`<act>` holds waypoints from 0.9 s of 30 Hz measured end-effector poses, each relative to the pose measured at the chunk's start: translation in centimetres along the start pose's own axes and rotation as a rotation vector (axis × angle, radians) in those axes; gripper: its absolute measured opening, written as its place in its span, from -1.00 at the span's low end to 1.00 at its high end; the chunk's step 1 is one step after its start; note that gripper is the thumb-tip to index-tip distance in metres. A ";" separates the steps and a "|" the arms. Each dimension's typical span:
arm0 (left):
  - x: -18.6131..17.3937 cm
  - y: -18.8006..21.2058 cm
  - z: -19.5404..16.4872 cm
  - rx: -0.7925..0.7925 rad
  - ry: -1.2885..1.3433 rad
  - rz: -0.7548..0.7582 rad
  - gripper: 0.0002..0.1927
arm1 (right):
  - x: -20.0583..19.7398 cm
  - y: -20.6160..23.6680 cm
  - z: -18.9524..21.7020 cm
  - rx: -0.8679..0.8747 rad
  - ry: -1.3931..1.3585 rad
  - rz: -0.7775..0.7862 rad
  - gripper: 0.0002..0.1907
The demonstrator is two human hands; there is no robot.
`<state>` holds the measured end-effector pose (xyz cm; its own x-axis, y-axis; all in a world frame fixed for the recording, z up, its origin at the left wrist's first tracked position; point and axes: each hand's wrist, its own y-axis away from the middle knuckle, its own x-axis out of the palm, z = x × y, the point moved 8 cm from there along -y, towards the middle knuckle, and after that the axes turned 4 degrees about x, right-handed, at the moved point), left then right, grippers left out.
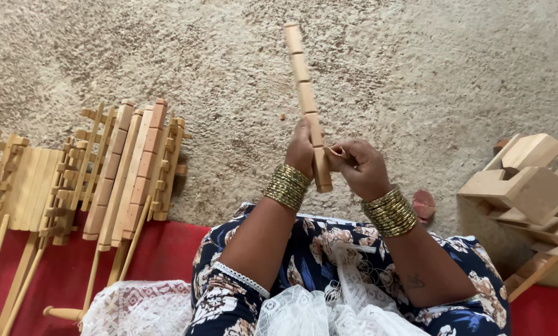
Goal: The person sits on the floor and assembles a segmented wooden piece by hand. They repeatedly align and press the segments together, rotate the piece to inspect the joints, and continue joining additional segments until the piece is longer.
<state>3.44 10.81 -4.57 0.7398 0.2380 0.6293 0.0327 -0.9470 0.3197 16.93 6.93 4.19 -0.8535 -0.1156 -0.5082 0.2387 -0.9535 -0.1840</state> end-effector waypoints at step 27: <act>1.6 0.2 3.7 -0.108 -0.294 0.235 -0.59 | -2.0 -0.5 2.6 -0.104 0.350 0.254 -0.85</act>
<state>7.09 10.23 -6.10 0.8803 -0.0696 0.4694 -0.2197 -0.9365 0.2732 17.34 6.94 7.46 -0.5577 -0.2243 -0.7992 0.4813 -0.8718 -0.0912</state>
